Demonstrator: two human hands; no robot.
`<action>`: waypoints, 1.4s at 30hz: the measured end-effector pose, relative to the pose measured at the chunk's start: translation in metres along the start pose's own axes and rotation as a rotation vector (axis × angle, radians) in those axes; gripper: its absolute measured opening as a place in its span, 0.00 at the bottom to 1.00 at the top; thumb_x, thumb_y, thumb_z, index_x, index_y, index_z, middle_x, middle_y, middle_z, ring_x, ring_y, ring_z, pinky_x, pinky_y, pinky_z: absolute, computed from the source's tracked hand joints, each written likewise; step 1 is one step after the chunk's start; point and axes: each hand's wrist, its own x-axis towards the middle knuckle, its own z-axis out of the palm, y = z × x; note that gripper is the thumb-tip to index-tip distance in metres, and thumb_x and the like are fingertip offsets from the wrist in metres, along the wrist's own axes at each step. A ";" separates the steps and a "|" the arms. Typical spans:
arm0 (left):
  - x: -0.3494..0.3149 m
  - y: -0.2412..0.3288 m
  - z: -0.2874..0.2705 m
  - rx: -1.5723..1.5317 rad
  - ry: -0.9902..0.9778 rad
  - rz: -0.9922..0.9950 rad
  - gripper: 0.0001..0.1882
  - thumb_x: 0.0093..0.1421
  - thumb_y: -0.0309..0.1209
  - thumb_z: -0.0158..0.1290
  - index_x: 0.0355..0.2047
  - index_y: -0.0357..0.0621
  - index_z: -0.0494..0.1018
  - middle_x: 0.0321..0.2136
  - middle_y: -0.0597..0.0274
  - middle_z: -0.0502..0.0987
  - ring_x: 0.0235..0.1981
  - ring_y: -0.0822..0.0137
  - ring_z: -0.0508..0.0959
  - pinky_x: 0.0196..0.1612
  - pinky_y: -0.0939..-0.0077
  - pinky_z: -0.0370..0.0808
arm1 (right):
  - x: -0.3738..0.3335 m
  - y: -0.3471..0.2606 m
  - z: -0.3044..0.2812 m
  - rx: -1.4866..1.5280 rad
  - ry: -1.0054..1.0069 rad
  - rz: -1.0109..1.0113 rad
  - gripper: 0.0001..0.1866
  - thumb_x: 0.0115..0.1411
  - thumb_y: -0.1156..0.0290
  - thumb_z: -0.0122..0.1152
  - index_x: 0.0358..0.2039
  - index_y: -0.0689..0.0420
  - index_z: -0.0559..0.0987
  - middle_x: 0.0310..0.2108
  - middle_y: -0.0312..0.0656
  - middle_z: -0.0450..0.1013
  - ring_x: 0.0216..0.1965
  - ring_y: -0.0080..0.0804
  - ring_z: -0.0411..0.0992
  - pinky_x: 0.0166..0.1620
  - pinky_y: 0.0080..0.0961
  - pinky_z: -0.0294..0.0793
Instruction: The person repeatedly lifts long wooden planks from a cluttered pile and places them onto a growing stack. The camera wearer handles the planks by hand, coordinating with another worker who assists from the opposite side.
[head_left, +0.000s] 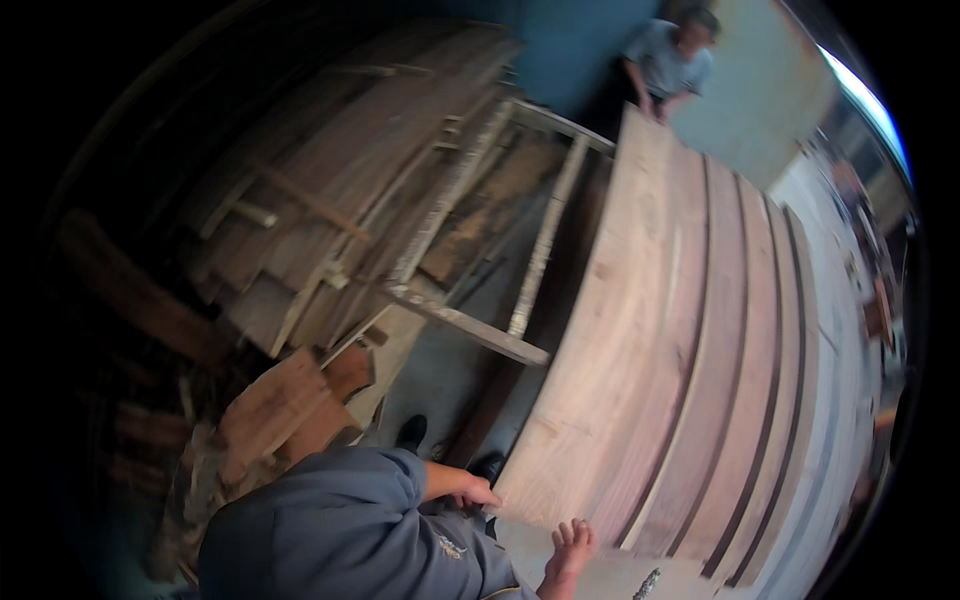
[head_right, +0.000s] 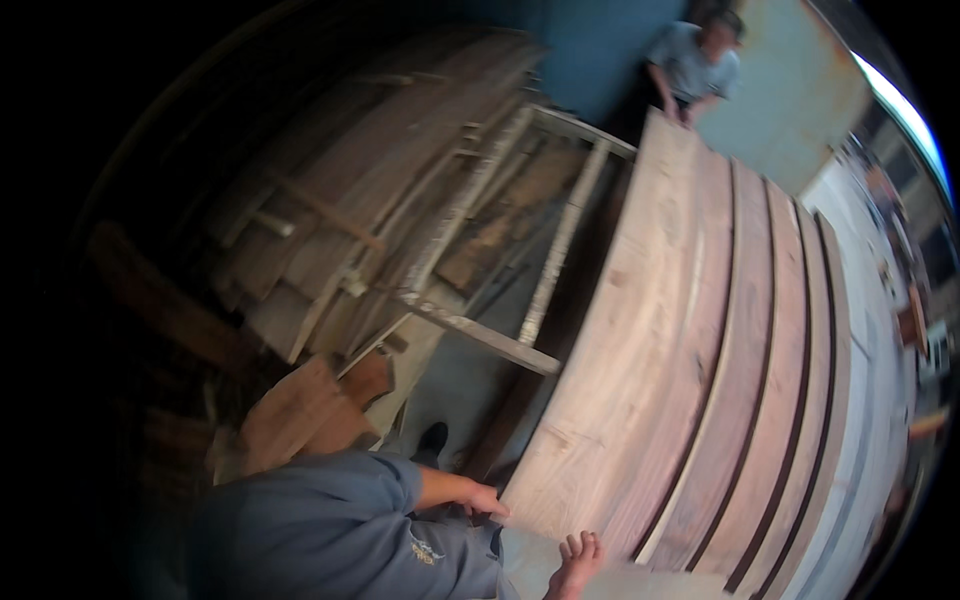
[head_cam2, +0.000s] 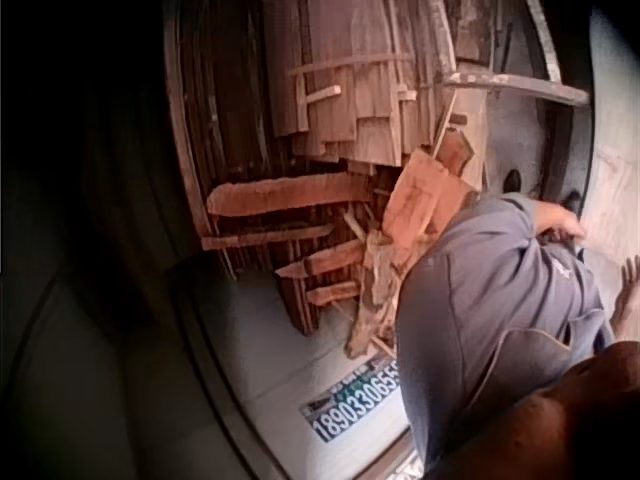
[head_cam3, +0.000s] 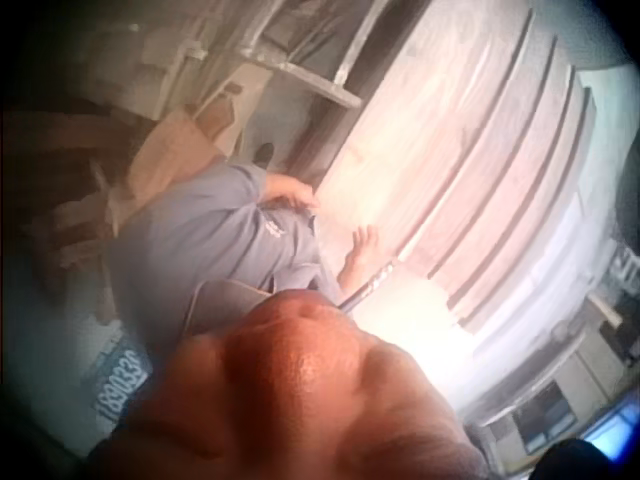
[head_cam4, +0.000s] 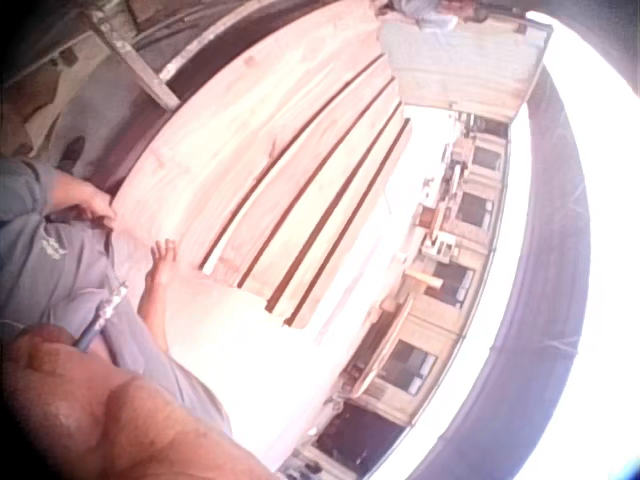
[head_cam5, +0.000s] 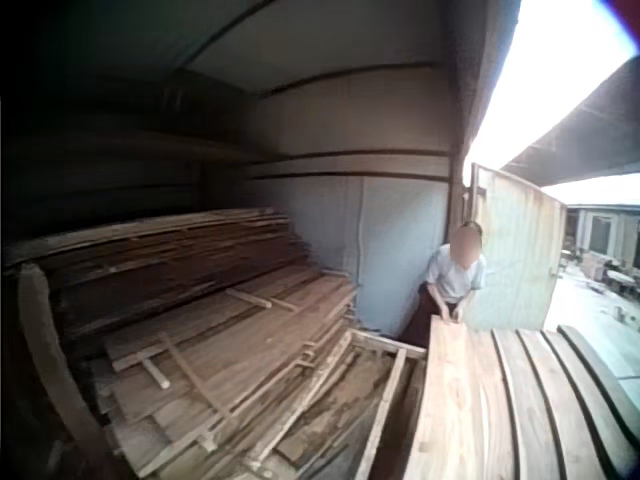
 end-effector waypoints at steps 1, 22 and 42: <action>-0.019 0.006 -0.008 0.052 0.081 0.030 0.54 0.58 0.65 0.57 0.69 0.32 0.57 0.63 0.41 0.66 0.55 0.51 0.76 0.51 0.59 0.78 | 0.007 -0.014 0.016 -0.004 -0.017 -0.011 0.31 0.65 0.57 0.63 0.62 0.58 0.66 0.54 0.45 0.72 0.49 0.46 0.75 0.47 0.42 0.77; -0.582 -0.532 -0.629 -1.561 1.578 0.846 0.45 0.63 0.62 0.55 0.71 0.49 0.57 0.68 0.54 0.62 0.65 0.51 0.66 0.65 0.53 0.69 | -0.019 -0.052 0.394 -0.740 -0.524 -0.136 0.19 0.66 0.67 0.61 0.54 0.63 0.75 0.42 0.44 0.78 0.36 0.35 0.79 0.38 0.33 0.82; -0.608 -0.476 -0.694 -1.485 1.716 0.519 0.57 0.55 0.73 0.53 0.75 0.54 0.51 0.69 0.56 0.61 0.64 0.53 0.65 0.62 0.50 0.68 | -0.082 0.045 0.831 -1.122 -0.975 -1.437 0.43 0.55 0.59 0.72 0.68 0.55 0.63 0.62 0.53 0.66 0.63 0.55 0.64 0.62 0.45 0.67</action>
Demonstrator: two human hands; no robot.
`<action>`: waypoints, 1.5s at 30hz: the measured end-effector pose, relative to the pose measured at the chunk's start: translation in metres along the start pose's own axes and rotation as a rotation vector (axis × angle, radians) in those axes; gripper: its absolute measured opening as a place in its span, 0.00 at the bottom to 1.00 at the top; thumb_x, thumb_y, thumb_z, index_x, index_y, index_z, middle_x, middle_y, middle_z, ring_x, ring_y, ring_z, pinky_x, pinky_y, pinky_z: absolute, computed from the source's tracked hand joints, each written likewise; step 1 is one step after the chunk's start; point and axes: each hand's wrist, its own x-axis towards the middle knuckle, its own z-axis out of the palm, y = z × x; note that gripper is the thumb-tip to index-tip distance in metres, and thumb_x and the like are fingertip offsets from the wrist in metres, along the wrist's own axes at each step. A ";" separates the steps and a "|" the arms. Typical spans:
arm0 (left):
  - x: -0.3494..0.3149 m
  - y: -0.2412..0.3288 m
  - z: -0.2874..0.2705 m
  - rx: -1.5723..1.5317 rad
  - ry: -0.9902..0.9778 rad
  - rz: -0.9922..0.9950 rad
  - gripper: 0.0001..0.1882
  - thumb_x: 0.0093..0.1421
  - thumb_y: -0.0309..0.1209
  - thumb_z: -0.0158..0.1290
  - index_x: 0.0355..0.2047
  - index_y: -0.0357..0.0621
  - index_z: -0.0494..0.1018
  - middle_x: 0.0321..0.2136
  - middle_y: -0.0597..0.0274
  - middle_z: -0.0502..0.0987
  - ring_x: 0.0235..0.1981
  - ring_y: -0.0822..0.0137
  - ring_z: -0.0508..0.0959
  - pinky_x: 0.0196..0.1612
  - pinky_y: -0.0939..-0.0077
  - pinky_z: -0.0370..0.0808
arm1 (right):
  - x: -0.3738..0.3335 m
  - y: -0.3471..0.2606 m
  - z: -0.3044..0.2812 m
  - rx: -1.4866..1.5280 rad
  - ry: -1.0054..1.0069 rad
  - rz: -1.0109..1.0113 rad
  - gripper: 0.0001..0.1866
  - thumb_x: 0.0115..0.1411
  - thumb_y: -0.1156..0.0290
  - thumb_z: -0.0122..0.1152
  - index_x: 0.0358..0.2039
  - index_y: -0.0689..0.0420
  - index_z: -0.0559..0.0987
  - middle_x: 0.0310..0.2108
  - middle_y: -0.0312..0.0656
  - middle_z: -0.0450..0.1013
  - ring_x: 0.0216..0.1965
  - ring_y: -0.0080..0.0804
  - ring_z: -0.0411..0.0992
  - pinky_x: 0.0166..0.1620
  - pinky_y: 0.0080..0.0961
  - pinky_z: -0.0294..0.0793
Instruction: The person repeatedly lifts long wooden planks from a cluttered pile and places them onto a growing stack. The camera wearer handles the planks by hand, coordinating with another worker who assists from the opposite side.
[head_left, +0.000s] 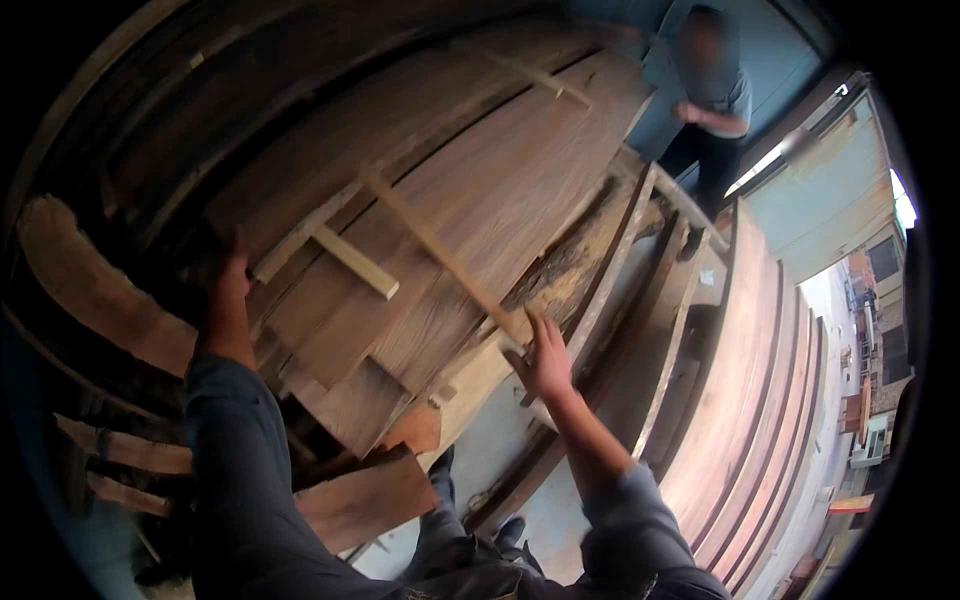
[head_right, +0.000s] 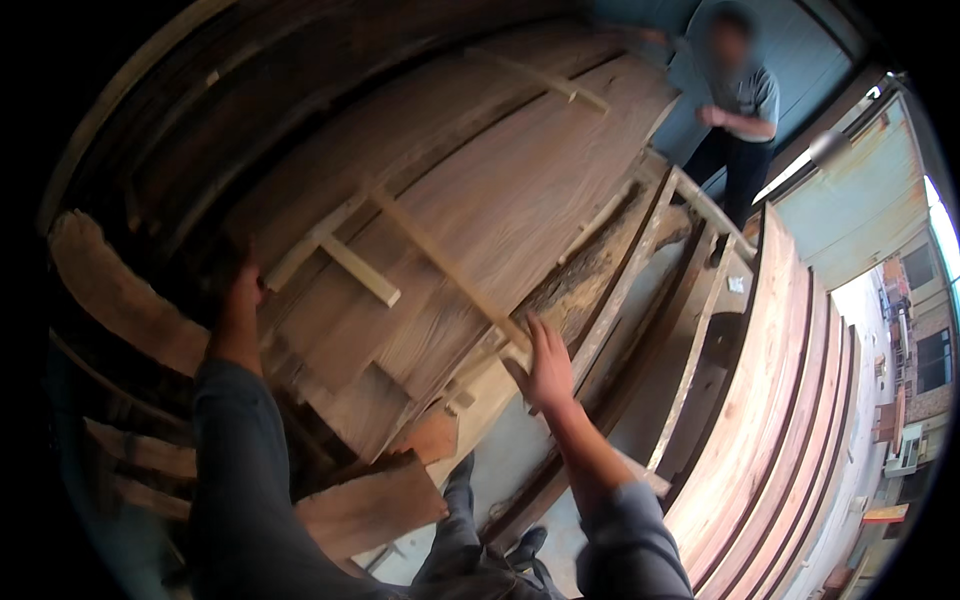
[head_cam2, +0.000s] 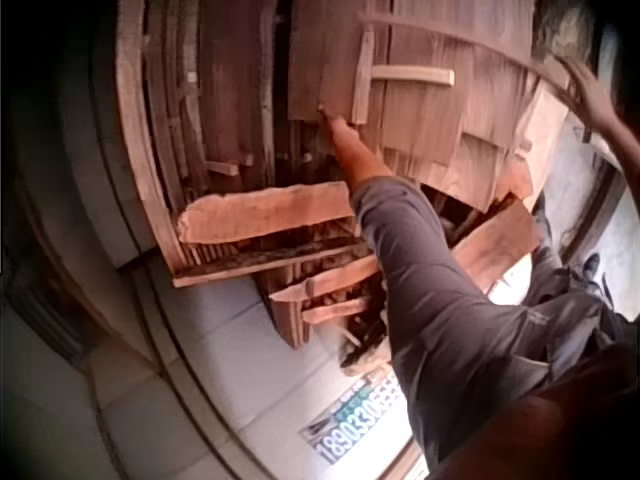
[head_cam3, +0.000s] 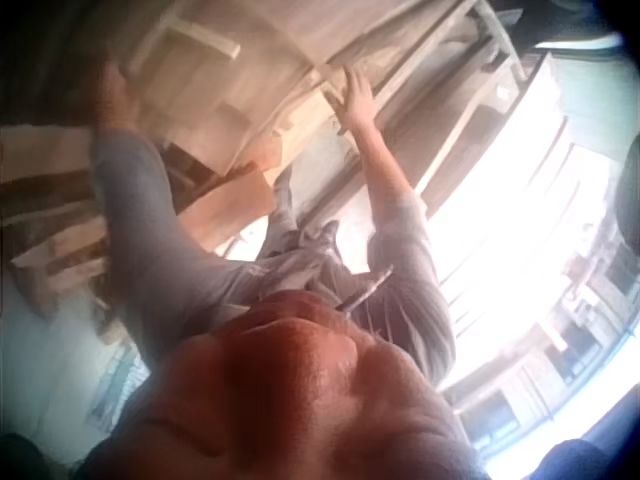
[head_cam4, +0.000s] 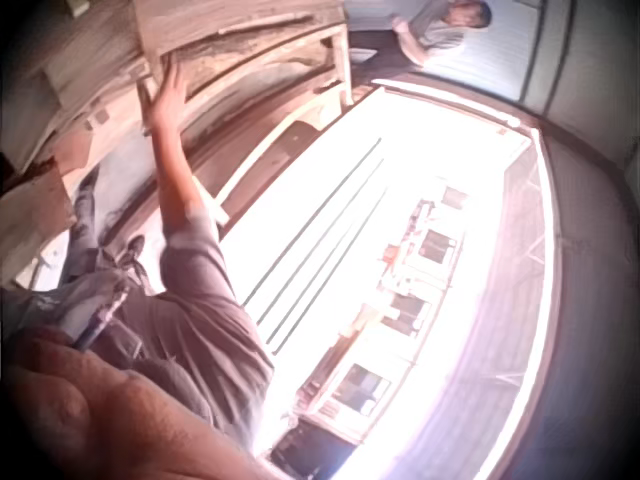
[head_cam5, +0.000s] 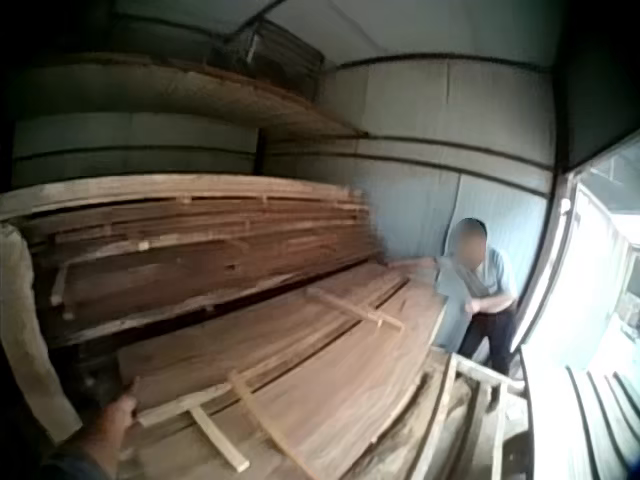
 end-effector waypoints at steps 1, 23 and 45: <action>0.008 -0.001 -0.017 -0.029 -0.073 0.007 0.55 0.56 0.73 0.54 0.74 0.55 0.52 0.69 0.57 0.61 0.65 0.53 0.64 0.62 0.48 0.68 | 0.030 -0.001 0.037 -0.131 0.035 -0.019 0.48 0.55 0.54 0.72 0.71 0.54 0.58 0.66 0.53 0.62 0.66 0.56 0.60 0.65 0.47 0.63; -0.551 -0.244 -0.249 -0.664 0.176 0.021 0.32 0.74 0.52 0.42 0.65 0.39 0.62 0.57 0.49 0.74 0.62 0.55 0.72 0.64 0.56 0.68 | -0.213 -0.285 0.068 0.534 -0.976 -0.623 0.27 0.57 0.63 0.70 0.53 0.60 0.73 0.43 0.51 0.74 0.42 0.54 0.76 0.43 0.42 0.77; -0.544 -0.293 -0.516 -0.223 0.856 0.270 0.25 0.71 0.34 0.50 0.66 0.40 0.64 0.60 0.54 0.73 0.57 0.60 0.76 0.60 0.63 0.71 | 0.063 -0.230 0.114 0.006 -0.192 -0.124 0.44 0.55 0.36 0.66 0.62 0.54 0.70 0.56 0.47 0.72 0.51 0.45 0.75 0.51 0.45 0.76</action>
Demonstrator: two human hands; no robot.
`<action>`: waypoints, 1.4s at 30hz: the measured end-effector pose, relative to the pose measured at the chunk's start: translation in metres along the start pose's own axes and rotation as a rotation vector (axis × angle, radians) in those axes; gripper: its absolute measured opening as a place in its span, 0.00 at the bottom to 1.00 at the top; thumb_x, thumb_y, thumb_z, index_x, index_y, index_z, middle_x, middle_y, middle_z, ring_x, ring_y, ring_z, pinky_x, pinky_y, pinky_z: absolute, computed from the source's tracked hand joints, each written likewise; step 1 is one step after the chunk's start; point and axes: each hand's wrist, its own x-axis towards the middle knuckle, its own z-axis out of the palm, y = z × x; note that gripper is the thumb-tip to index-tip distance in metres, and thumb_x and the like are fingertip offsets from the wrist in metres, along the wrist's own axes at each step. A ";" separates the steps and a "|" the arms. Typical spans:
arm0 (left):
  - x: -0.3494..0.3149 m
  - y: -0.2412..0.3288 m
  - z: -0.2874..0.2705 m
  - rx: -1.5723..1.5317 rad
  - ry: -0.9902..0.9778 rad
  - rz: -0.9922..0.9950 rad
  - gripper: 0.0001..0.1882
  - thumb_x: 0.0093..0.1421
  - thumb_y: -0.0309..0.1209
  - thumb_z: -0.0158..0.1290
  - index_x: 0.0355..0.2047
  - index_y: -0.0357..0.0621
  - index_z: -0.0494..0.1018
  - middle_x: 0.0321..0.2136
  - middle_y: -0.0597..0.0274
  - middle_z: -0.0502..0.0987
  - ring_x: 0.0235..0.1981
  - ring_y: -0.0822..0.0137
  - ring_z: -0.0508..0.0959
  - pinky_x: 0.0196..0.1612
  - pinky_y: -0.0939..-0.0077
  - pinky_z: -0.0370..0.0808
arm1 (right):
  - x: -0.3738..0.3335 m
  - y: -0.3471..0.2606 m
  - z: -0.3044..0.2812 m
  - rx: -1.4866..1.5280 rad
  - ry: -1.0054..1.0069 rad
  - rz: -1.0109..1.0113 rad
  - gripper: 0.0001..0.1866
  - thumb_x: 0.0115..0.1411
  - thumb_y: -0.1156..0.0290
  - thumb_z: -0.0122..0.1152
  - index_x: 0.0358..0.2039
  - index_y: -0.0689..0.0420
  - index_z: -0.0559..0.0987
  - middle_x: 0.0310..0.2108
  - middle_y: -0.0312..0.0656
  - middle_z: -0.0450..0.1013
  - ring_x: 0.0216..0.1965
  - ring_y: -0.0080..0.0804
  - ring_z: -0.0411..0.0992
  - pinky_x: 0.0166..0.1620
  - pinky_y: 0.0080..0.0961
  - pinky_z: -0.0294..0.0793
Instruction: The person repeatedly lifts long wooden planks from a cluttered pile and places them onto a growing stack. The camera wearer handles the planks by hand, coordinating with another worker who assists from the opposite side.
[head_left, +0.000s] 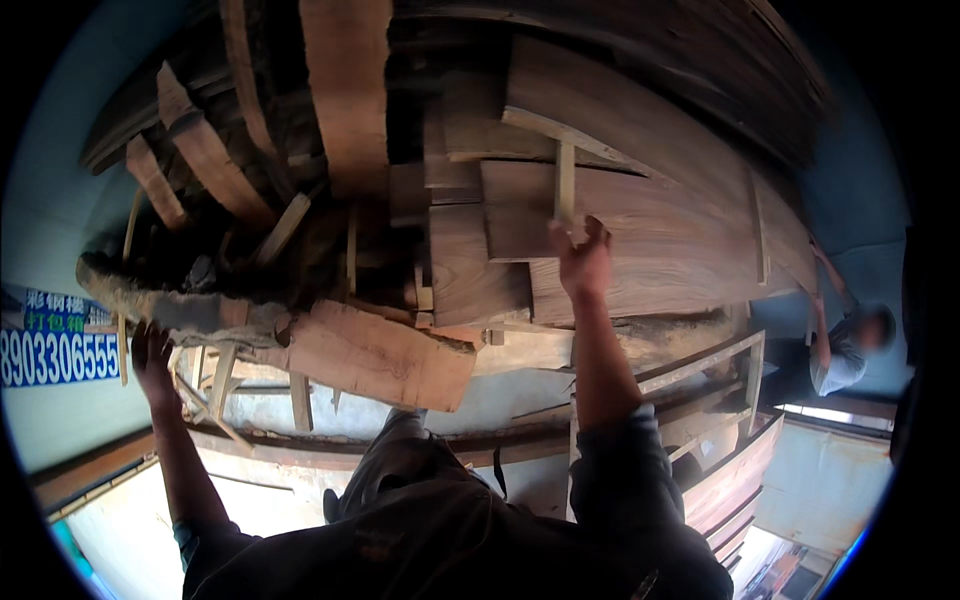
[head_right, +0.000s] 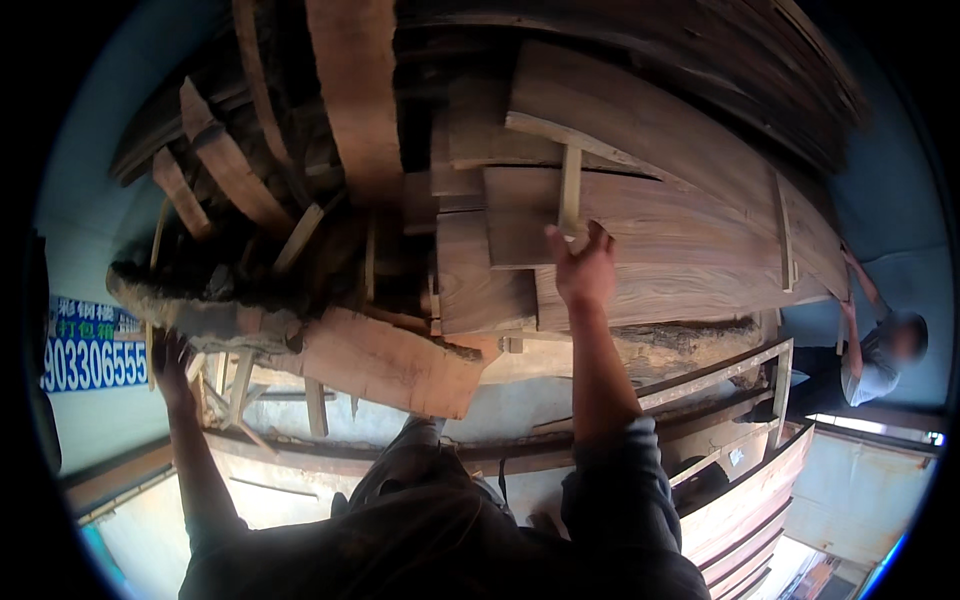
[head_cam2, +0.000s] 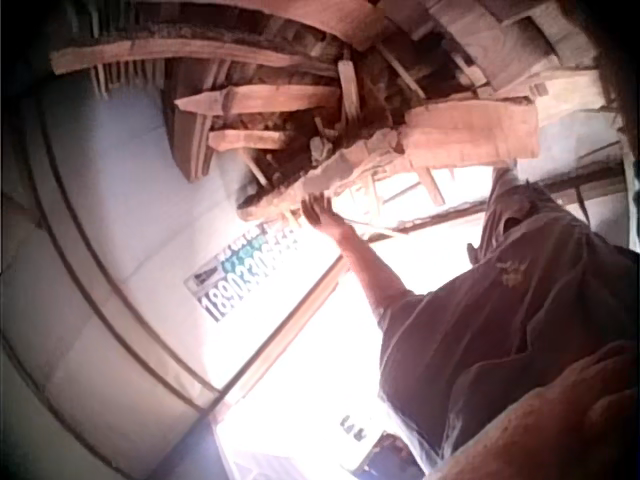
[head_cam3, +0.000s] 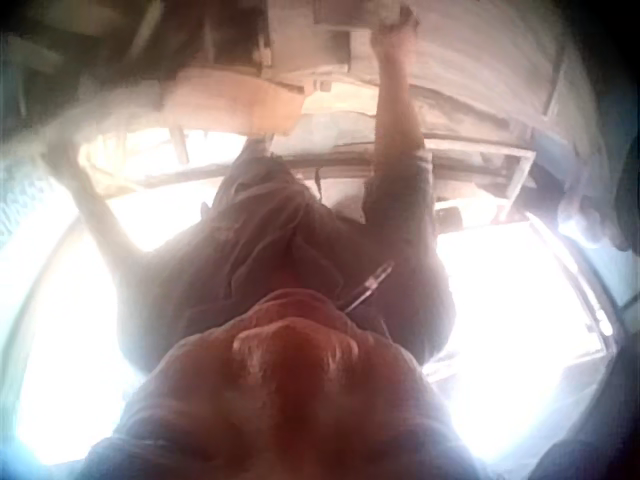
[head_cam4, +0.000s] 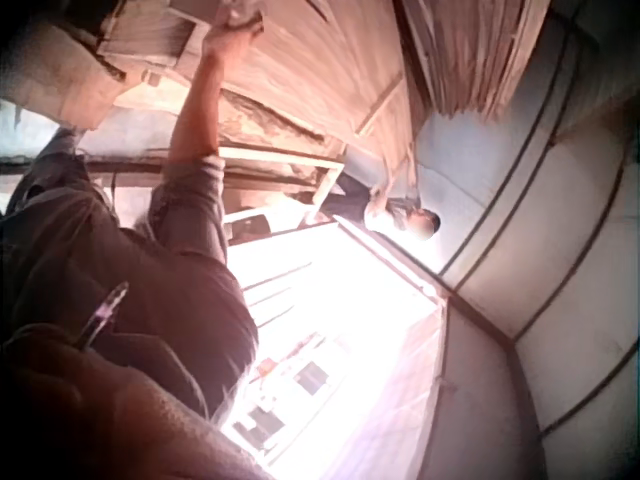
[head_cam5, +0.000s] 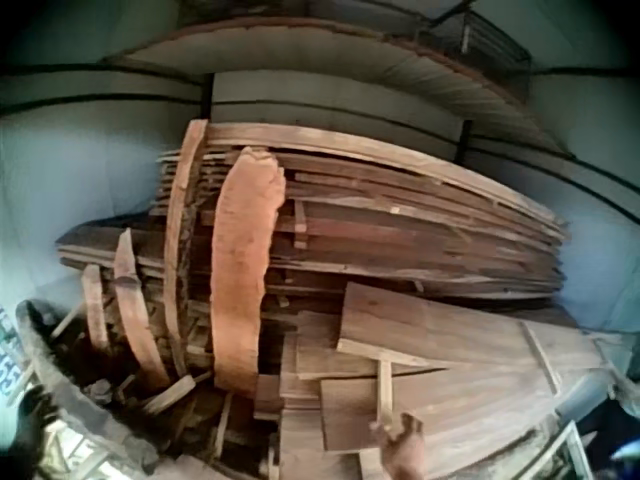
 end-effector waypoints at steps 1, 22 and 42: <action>-0.006 0.035 0.056 -0.005 -0.157 0.069 0.24 0.70 0.32 0.50 0.64 0.41 0.66 0.57 0.54 0.75 0.55 0.62 0.77 0.60 0.66 0.72 | 0.013 -0.011 0.004 -0.141 0.012 -0.026 0.45 0.54 0.34 0.65 0.63 0.52 0.69 0.57 0.47 0.71 0.54 0.47 0.74 0.53 0.48 0.75; 0.025 0.070 0.798 0.111 -1.126 -0.289 0.54 0.59 0.71 0.51 0.75 0.52 0.52 0.73 0.55 0.54 0.69 0.49 0.61 0.64 0.46 0.67 | 0.061 0.014 0.030 -0.196 -0.162 0.145 0.25 0.59 0.57 0.64 0.52 0.55 0.72 0.51 0.49 0.73 0.51 0.50 0.77 0.49 0.47 0.78; -0.181 0.070 0.555 0.263 -1.066 -0.427 0.42 0.60 0.64 0.57 0.67 0.53 0.65 0.59 0.62 0.73 0.50 0.60 0.80 0.40 0.66 0.81 | -0.283 0.137 -0.149 -0.114 -0.165 0.208 0.22 0.53 0.54 0.69 0.41 0.53 0.73 0.39 0.46 0.74 0.37 0.51 0.78 0.37 0.46 0.78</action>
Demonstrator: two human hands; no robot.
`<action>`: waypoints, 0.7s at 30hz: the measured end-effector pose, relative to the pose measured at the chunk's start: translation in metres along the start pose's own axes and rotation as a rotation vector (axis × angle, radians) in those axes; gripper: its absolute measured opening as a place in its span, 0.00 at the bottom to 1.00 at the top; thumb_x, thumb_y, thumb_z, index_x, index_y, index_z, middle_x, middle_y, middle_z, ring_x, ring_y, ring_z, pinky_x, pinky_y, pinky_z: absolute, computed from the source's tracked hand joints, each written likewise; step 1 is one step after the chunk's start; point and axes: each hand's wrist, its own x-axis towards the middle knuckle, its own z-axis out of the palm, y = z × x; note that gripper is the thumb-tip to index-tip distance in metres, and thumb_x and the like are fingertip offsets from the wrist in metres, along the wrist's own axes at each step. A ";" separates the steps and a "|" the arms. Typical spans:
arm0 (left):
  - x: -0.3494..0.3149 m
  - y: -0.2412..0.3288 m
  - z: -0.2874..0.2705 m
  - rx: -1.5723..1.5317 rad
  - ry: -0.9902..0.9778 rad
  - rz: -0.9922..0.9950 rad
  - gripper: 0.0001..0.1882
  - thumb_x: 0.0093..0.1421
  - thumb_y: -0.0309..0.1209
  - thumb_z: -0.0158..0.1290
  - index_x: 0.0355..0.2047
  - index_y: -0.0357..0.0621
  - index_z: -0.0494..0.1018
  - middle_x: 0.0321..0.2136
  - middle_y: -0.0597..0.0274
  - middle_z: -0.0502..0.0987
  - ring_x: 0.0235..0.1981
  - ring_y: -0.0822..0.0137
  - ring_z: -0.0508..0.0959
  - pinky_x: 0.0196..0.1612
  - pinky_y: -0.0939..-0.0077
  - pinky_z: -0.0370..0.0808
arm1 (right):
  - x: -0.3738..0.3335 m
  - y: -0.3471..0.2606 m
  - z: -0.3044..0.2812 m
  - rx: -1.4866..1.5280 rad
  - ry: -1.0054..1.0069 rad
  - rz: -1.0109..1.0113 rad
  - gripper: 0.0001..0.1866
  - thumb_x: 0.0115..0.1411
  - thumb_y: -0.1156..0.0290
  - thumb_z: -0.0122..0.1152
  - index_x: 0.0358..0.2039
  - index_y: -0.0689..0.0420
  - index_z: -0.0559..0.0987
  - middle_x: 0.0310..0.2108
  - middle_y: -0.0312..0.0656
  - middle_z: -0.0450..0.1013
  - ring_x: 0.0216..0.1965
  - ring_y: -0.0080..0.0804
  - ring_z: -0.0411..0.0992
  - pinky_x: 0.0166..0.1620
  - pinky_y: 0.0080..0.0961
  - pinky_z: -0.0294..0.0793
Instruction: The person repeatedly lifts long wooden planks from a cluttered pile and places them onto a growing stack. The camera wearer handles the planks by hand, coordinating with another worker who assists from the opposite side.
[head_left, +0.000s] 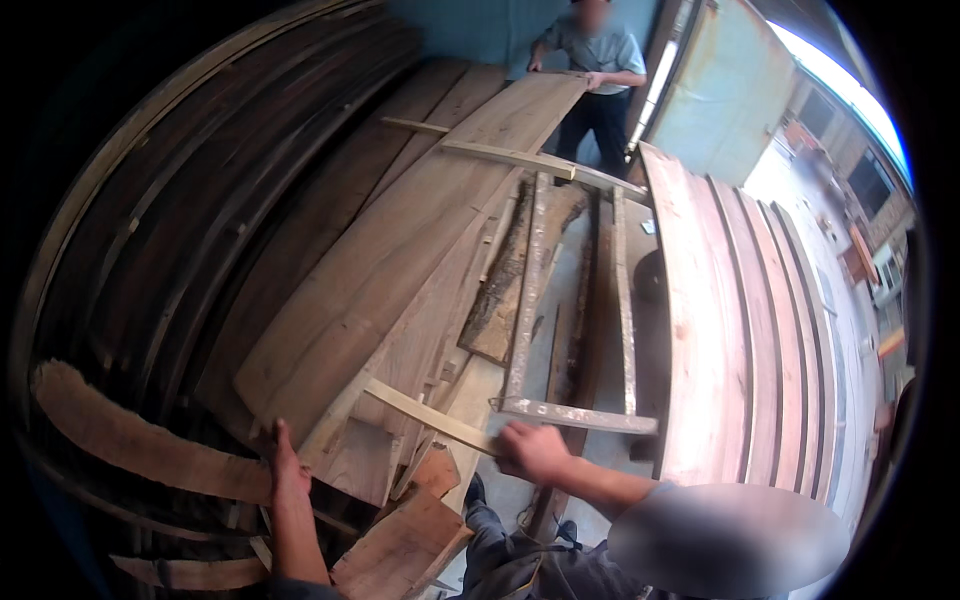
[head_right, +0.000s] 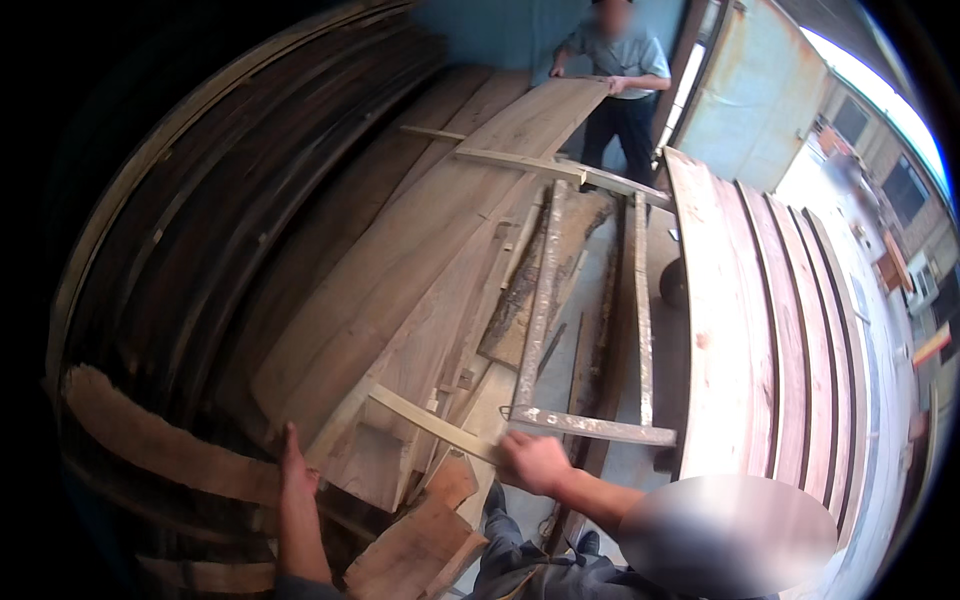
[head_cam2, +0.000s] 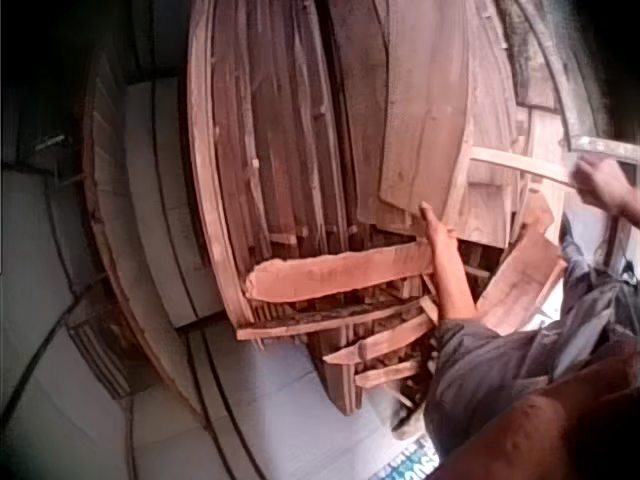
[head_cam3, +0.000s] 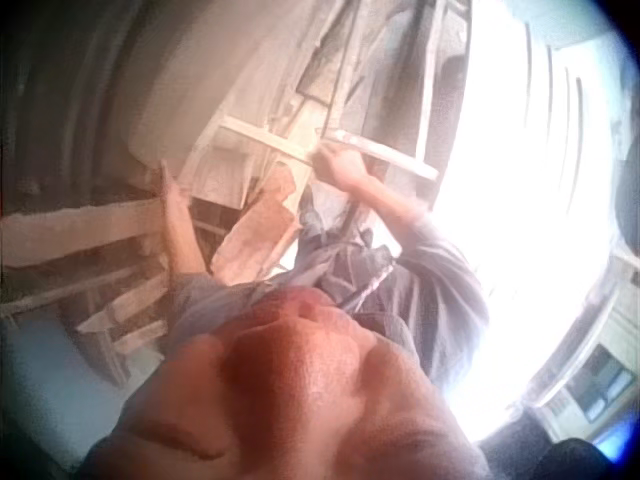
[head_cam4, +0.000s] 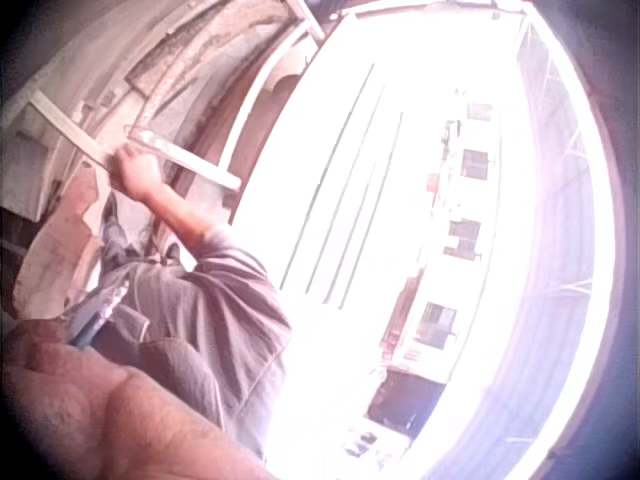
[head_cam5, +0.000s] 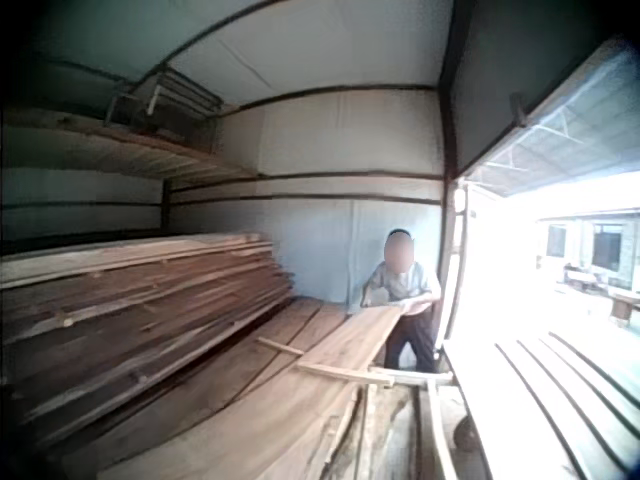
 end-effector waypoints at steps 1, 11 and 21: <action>-0.023 -0.013 0.005 -0.081 -0.070 0.045 0.41 0.61 0.62 0.58 0.66 0.52 0.65 0.60 0.62 0.73 0.51 0.59 0.80 0.43 0.66 0.82 | -0.039 0.016 -0.016 0.066 -0.014 0.036 0.22 0.52 0.55 0.70 0.41 0.54 0.73 0.38 0.46 0.74 0.39 0.51 0.77 0.39 0.45 0.77; -0.150 -0.121 0.071 -0.145 -0.127 -0.063 0.43 0.63 0.58 0.58 0.68 0.42 0.61 0.65 0.56 0.69 0.62 0.54 0.72 0.59 0.53 0.75 | -0.335 0.069 -0.001 0.839 -0.019 0.800 0.19 0.56 0.62 0.70 0.42 0.63 0.80 0.32 0.44 0.78 0.34 0.31 0.76 0.41 0.30 0.76; -0.250 -0.199 0.130 -0.170 -0.499 -0.291 0.38 0.66 0.56 0.56 0.67 0.46 0.62 0.60 0.55 0.72 0.59 0.54 0.74 0.52 0.53 0.79 | -0.225 0.112 0.104 0.756 -0.052 0.789 0.53 0.59 0.38 0.65 0.70 0.67 0.59 0.67 0.59 0.63 0.70 0.48 0.60 0.70 0.35 0.58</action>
